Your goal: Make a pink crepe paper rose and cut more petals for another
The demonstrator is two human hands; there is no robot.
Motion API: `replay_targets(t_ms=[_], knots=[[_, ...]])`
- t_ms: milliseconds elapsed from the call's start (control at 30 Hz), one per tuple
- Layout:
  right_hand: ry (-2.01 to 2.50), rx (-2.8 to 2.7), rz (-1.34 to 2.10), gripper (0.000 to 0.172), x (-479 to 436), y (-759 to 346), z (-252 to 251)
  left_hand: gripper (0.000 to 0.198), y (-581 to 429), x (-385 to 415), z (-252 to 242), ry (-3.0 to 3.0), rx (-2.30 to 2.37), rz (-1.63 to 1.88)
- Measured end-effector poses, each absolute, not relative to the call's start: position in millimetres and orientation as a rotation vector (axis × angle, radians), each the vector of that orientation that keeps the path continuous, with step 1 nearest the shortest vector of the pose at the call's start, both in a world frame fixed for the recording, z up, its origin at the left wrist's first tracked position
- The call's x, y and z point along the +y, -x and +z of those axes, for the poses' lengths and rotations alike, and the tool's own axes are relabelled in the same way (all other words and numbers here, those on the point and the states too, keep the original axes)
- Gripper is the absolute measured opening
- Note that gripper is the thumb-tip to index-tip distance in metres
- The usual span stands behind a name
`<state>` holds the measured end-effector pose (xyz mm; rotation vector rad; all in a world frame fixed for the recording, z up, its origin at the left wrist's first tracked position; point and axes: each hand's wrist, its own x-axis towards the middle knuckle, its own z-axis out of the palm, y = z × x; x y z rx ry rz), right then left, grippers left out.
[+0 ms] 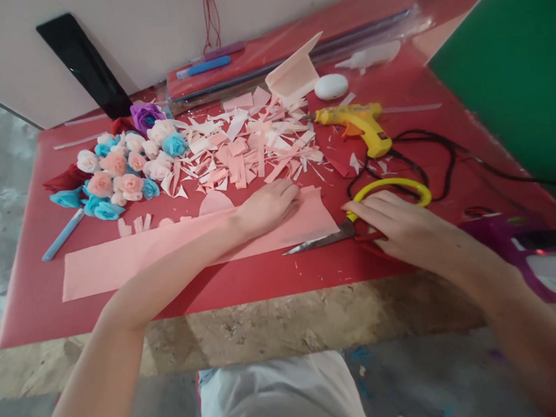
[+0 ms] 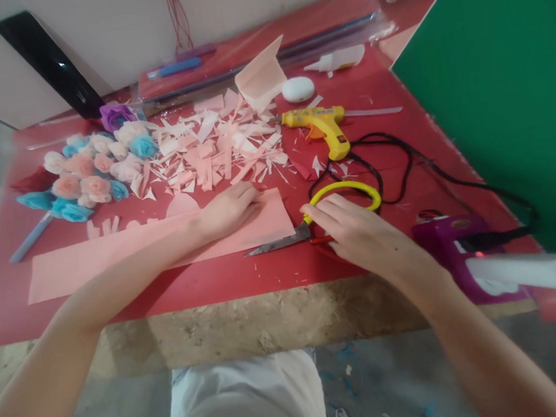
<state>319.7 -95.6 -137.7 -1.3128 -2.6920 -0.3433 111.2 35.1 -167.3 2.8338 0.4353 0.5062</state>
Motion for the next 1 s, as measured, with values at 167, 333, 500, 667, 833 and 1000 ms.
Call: replay_targets(t_ms=[167,333,500,667,833,1000], knots=[[1.292,-2.629,-0.322,0.035,-97.7,-319.6,-135.2,0.013,-111.0,34.0,-164.7,-2.822,0.427,0.521],[1.31,-2.67,-0.397,0.034,-101.4,-322.8,-135.1,0.012,-111.2,32.3,-163.0,-2.822,0.425,0.507],[1.425,-2.73,-0.369,0.039,-105.0,-324.9,-140.2,0.013,-111.9,33.3,-162.8,-2.848,0.435,0.473],[1.467,-2.639,-0.289,0.037,-101.1,-314.5,-143.6,0.018,-112.6,33.6,-162.4,-2.842,0.429,0.465],[1.45,-2.627,-0.319,0.035,-95.3,-302.5,-142.8,0.018,-112.5,32.3,-161.1,-2.848,0.432,0.465],[1.337,-2.616,-0.351,0.027,-92.1,-300.9,-139.6,0.018,-113.4,33.0,-164.6,-2.853,0.412,0.486]])
